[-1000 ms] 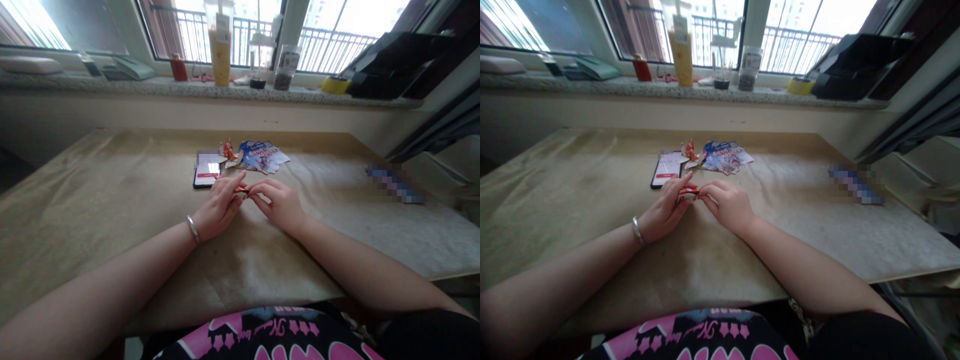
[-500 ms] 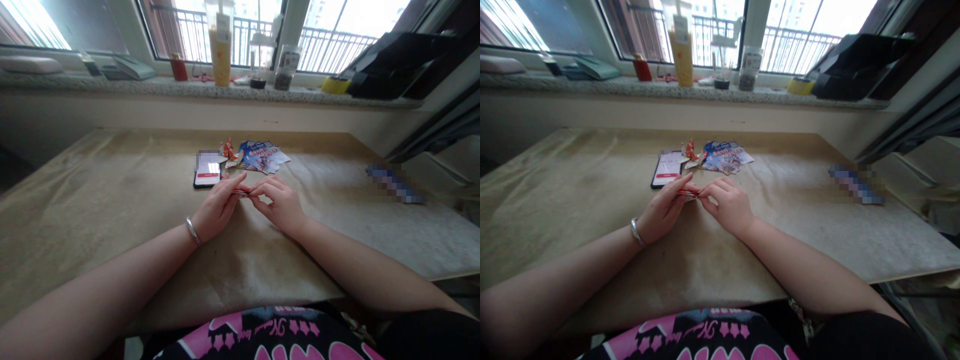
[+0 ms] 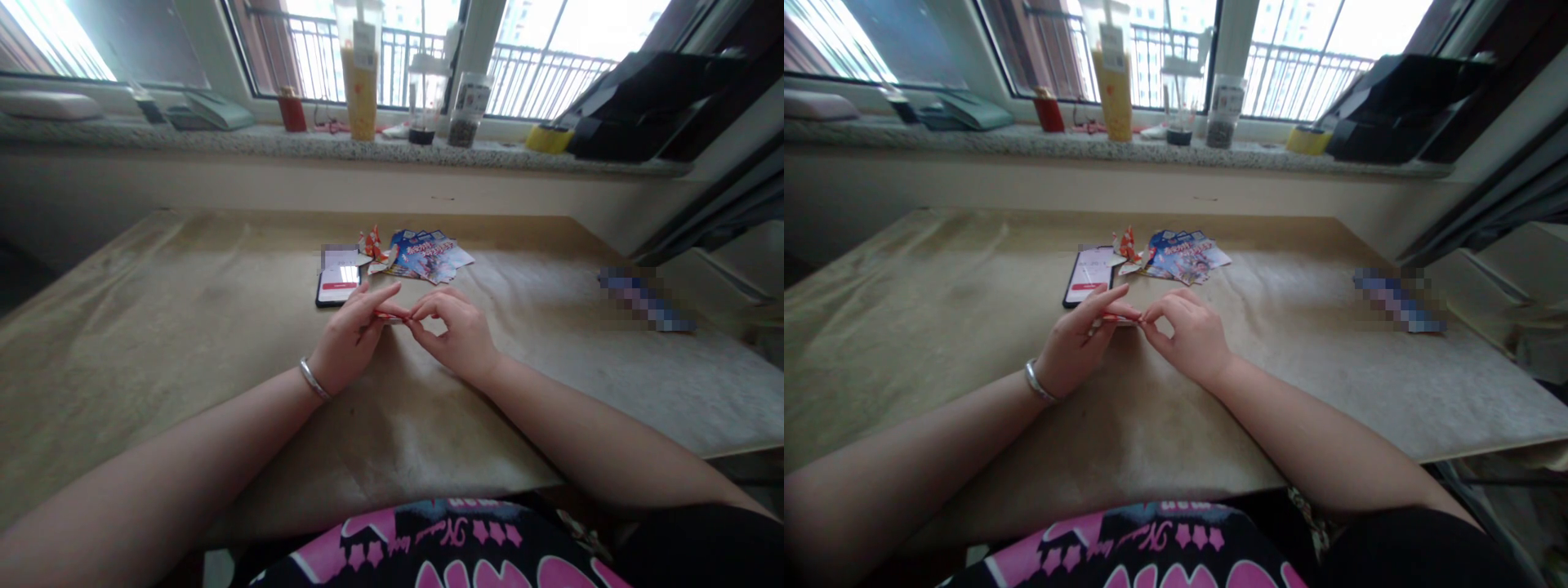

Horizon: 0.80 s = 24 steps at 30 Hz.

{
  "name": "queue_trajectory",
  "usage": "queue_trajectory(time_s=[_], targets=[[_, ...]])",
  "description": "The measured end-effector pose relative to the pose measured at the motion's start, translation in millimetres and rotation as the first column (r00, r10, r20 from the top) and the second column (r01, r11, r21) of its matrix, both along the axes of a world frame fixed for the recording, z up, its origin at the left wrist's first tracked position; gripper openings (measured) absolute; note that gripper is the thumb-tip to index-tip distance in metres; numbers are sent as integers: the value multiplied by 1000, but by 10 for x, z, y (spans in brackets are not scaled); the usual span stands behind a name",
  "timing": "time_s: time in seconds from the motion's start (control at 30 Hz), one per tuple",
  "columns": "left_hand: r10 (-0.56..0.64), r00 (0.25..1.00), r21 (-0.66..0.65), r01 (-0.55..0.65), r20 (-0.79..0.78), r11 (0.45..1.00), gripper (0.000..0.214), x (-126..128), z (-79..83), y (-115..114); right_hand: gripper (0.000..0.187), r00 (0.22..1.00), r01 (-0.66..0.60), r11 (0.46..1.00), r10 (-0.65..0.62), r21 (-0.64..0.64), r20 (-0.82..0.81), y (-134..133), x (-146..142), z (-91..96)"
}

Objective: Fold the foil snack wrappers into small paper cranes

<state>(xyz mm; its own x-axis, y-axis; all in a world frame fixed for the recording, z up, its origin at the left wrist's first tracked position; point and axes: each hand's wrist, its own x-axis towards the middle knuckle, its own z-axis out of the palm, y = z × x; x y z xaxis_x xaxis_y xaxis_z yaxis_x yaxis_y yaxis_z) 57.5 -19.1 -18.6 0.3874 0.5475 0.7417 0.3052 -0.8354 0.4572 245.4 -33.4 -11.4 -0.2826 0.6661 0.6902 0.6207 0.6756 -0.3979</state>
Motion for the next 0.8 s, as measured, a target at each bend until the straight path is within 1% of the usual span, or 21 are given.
queue_trajectory(time_s=[0.07,0.13,0.2,0.27,0.33,0.47,0.63,0.8], targets=[[-5,1000,-28,5,27,1000,45,8,2,-7,3,1000,-7,1000,7,-20,10,1,-3,-1],[-7,999,-70,11,54,997,43,14,-1,-11,11,999,-34,998,35,-57,20,13,-3,-7],[-21,997,-94,28,72,995,42,18,-8,-11,13,996,-87,992,88,-92,5,30,-2,-16],[-33,997,-87,39,72,995,41,19,-14,-7,9,990,-137,984,134,-114,-32,46,-2,-25],[-32,998,-69,36,51,997,40,17,-15,-3,5,986,-157,980,148,-120,-78,58,-4,-34],[-1,1000,-10,1,12,1000,34,-1,16,-3,6,990,-96,989,83,-112,-112,67,1,-41],[31,999,102,-30,-10,994,23,-28,75,-12,8,998,-23,999,21,-35,-53,56,26,-28],[88,996,95,-87,-5,992,13,-28,86,-20,12,1000,3,1000,-3,-11,-30,29,38,-5]])
